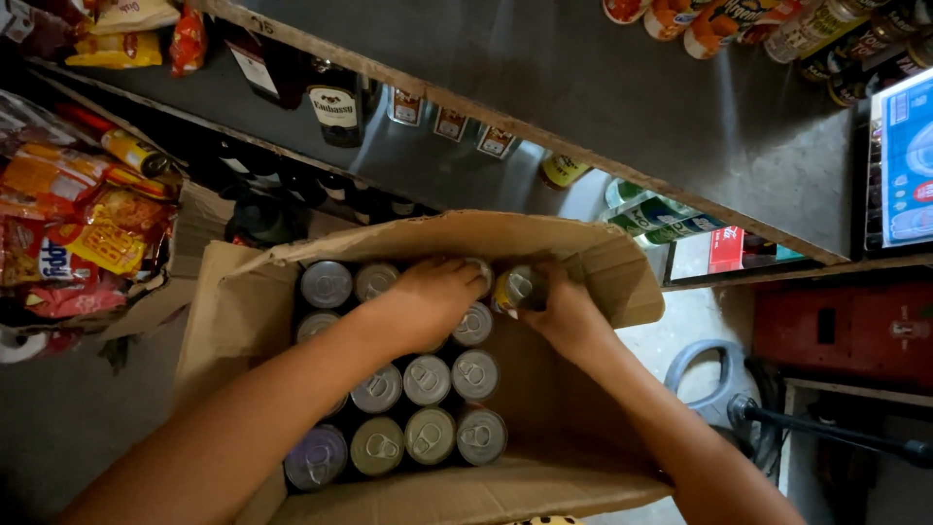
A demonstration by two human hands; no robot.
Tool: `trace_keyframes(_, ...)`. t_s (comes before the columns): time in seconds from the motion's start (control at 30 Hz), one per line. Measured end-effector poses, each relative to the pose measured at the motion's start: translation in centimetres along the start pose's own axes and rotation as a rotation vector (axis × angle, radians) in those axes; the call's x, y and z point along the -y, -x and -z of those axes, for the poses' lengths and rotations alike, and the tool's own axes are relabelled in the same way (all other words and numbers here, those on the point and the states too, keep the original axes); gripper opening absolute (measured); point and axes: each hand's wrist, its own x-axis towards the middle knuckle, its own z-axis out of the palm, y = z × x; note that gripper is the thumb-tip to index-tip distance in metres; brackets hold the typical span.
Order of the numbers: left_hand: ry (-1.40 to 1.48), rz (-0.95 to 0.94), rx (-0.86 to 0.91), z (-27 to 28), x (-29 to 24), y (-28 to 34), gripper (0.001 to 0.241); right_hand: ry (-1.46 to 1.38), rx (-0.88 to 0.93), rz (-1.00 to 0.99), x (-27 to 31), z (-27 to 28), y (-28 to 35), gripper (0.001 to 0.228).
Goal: Packing various canned goods from a store shelf into a brown paper bag.
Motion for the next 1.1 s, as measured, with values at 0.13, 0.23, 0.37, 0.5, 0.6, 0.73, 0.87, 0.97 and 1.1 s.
trace_keyframes(0.13,0.015,-0.013,-0.038,-0.2,0.2,0.3,0.041,-0.272,0.037,0.001,-3.3,-2.4,-0.6,0.068)
trace_keyframes(0.23,-0.001,-0.021,-0.067,-0.6,0.3,0.4,0.036,-0.618,0.152,-0.105,-4.4,-3.0,-0.9,0.064)
trace_keyframes(0.37,-0.051,-0.011,-0.019,-0.2,0.1,0.4,0.032,-1.070,0.279,-0.664,-3.3,-2.7,-1.3,0.048)
trace_keyframes(0.5,-0.074,-0.023,-0.018,0.4,-0.3,0.7,0.040,-1.130,0.299,-0.628,-4.8,-3.7,-1.6,0.041)
trace_keyframes(0.6,-0.055,-0.030,-0.017,-0.3,-0.1,0.4,0.045,-1.227,0.323,-0.559,-6.6,-4.8,-1.8,0.038)
trace_keyframes(0.73,-0.045,-0.002,0.070,-0.4,0.0,0.1,0.048,-1.297,0.377,-0.521,-6.6,-4.6,-1.8,0.036)
trace_keyframes(0.87,-0.031,-0.008,0.070,-0.9,0.3,0.3,0.051,-1.090,0.382,-0.525,-5.1,-3.8,-1.5,0.037)
trace_keyframes(0.97,-0.062,-0.039,0.013,-2.5,0.7,0.8,0.050,-0.544,0.400,-0.311,-6.3,-4.0,-2.2,0.025)
trace_keyframes(1.1,-0.123,-0.061,0.006,-2.5,0.9,0.6,0.046,0.412,0.255,0.477,-11.8,-5.6,-3.1,0.017)
